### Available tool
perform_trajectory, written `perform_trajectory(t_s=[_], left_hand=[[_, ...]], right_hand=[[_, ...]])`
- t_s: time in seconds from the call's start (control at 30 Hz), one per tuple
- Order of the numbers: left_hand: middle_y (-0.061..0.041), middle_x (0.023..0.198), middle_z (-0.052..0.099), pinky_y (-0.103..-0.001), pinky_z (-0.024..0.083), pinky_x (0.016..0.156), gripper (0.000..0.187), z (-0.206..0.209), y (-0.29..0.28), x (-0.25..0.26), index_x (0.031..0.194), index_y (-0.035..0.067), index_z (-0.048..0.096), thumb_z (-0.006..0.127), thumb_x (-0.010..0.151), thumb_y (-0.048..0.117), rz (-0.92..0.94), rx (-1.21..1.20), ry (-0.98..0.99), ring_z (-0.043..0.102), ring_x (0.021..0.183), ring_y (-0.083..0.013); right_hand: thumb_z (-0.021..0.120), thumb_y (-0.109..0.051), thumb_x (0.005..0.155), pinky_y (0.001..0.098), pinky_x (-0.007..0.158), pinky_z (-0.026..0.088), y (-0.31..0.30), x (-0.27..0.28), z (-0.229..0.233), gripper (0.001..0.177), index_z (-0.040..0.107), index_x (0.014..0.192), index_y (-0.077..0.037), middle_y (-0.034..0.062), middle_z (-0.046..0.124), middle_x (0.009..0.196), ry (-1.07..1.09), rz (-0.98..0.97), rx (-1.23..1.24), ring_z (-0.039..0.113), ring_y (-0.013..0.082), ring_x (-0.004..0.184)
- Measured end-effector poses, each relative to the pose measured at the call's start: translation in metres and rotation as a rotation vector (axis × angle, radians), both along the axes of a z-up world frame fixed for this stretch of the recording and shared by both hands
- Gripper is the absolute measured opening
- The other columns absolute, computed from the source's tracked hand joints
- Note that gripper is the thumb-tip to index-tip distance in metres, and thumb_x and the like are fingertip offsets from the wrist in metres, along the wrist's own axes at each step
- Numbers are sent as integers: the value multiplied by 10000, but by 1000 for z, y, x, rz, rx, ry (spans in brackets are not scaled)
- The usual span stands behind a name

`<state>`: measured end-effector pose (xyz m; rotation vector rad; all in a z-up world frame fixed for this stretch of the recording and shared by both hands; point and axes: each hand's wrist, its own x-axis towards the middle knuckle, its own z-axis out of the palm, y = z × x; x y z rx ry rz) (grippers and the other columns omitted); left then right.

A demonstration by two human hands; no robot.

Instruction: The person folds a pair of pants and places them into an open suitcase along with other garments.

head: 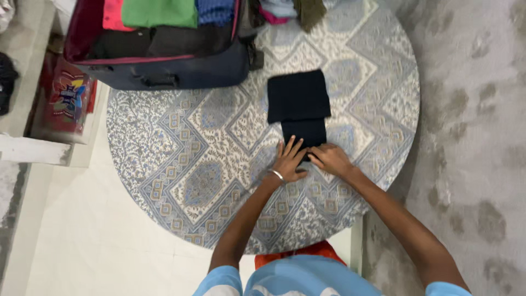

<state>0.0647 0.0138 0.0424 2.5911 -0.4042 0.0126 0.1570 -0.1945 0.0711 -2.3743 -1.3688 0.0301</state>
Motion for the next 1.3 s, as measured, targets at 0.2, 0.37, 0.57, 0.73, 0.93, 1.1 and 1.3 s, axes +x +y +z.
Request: perform_trajectory(t_s=[0.2,0.37,0.57,0.73,0.93,1.1,1.3], left_hand=[[-123,1111,767,-449,561,989,404,-9,18,50,1088,110,759,748,849,435,310,-472,223,725,1053,-302],[-122,957,754,-464,533,891,365,5,5,70,1055,111,742,814,829,388,586,-499,202,724,908,-297],[-126,980,771,-469,495,859,340,-5,6,75,1056,85,740,776,813,320,340,-216,-357,737,924,-298],[-158,850,744,-440,552,785,322,-9,13,71,1074,63,747,802,860,297,294,-340,2,712,787,-341],[-142,875,749,-430,570,721,316,-5,19,73,1080,96,741,787,876,332,346,-434,104,725,776,-330],[-130,908,764,-417,574,718,317,1,21,79,1088,135,745,782,872,364,356,-426,151,733,792,-327],[-120,922,747,-381,572,776,379,-10,20,99,1095,44,723,780,899,363,456,-788,414,707,846,-237]], right_hand=[[621,-289,1025,380,640,515,18,48,31,268,718,1178,-91,152,726,793,657,-273,-79,684,279,674],[615,-239,1033,327,660,527,40,94,-1,230,721,1121,-55,126,740,889,581,-151,304,717,229,749],[700,-268,922,391,882,500,61,124,-18,365,684,1253,-116,73,713,1191,-5,-5,120,661,262,1096],[758,-358,788,437,966,434,80,133,-14,598,634,1316,-108,77,640,1215,-146,123,-113,578,257,1171],[733,-324,870,415,856,497,86,159,-26,362,678,1178,-142,48,667,1071,-197,224,-169,661,243,1006],[704,-285,900,411,813,534,96,179,-9,257,680,1069,-93,74,709,955,-155,274,-188,720,253,879],[595,-277,947,474,808,565,124,242,55,318,705,1150,-59,164,737,1053,0,194,-133,717,354,902]])
